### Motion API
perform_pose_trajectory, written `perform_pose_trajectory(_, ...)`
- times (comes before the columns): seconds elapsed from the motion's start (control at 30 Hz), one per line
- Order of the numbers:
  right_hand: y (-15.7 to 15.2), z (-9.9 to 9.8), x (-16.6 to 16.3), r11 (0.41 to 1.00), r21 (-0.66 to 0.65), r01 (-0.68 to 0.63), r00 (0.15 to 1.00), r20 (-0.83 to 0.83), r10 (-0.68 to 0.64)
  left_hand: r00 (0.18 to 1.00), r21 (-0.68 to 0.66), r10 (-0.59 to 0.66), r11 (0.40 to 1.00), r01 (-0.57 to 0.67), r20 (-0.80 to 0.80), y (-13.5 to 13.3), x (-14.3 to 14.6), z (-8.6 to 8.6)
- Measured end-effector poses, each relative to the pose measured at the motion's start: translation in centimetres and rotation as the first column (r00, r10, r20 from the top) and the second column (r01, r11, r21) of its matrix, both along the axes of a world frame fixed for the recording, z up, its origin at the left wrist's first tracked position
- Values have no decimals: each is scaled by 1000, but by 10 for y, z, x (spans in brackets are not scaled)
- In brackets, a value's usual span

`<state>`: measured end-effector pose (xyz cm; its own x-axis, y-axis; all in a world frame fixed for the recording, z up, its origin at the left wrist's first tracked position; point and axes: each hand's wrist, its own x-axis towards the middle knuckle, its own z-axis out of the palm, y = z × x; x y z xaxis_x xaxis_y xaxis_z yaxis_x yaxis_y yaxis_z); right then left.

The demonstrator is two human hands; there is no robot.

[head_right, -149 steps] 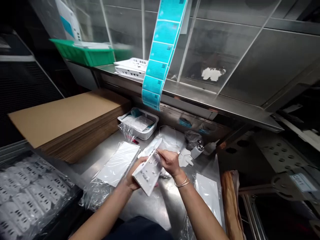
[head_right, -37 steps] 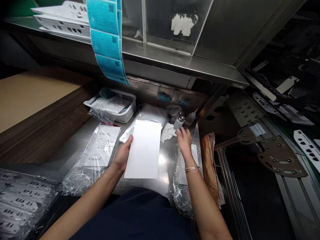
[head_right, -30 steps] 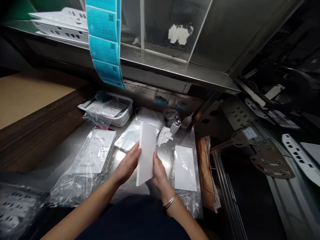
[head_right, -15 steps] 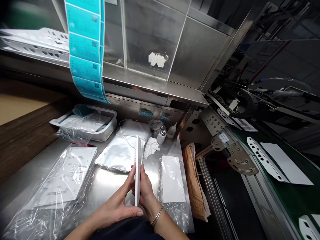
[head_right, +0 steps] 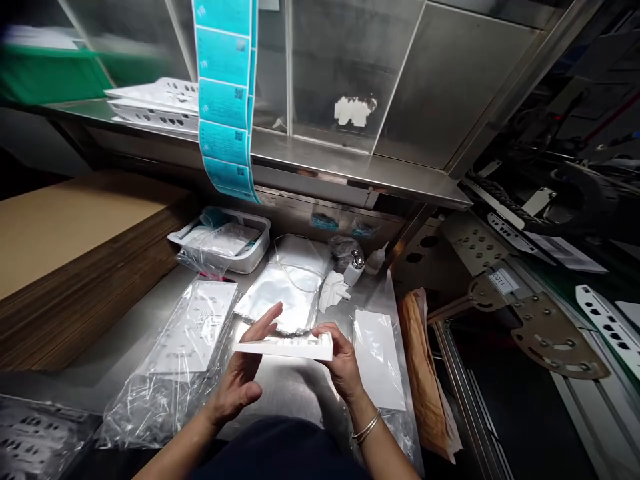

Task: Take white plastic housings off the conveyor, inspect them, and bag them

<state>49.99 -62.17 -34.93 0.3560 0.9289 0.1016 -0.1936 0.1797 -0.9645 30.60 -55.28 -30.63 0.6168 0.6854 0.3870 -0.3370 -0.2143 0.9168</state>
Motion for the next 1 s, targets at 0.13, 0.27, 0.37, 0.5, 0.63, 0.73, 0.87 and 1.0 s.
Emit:
perform_pose_trajectory(0.13,2,3,-3,999,50,-15,1000,-18,16,1000,-5,-6,1000,6,23,-2,1,1)
perform_pose_trajectory(0.27,2,3,-2,999,-32,-9,990,-138,4,998,-149,57,987,-59,-17,6,5,2)
perform_pose_trajectory(0.37,-2,11,-3,957,-220,-191,920,-380,96,977,-474,8,874,-112,-215,26,12,8)
perform_pose_trajectory(0.5,-4,28,-9,894,-228,-385,646,-759,85,976,-802,-61,583,-134,-207,51,28,16)
perform_pose_trajectory(0.63,3,36,-8,939,-171,-299,368,-928,-52,997,-960,-25,275,-58,-67,54,47,15)
perform_pose_trajectory(0.73,10,37,-2,957,-199,-211,266,-954,-139,998,-968,-40,249,-30,-42,48,57,12)
perform_pose_trajectory(0.87,12,39,6,957,-235,-170,234,-953,-193,997,-973,-66,229,-16,-32,44,64,7)
perform_pose_trajectory(1.0,11,40,7,960,-228,-161,276,-944,-179,998,-978,-61,209,-21,-35,43,64,6)
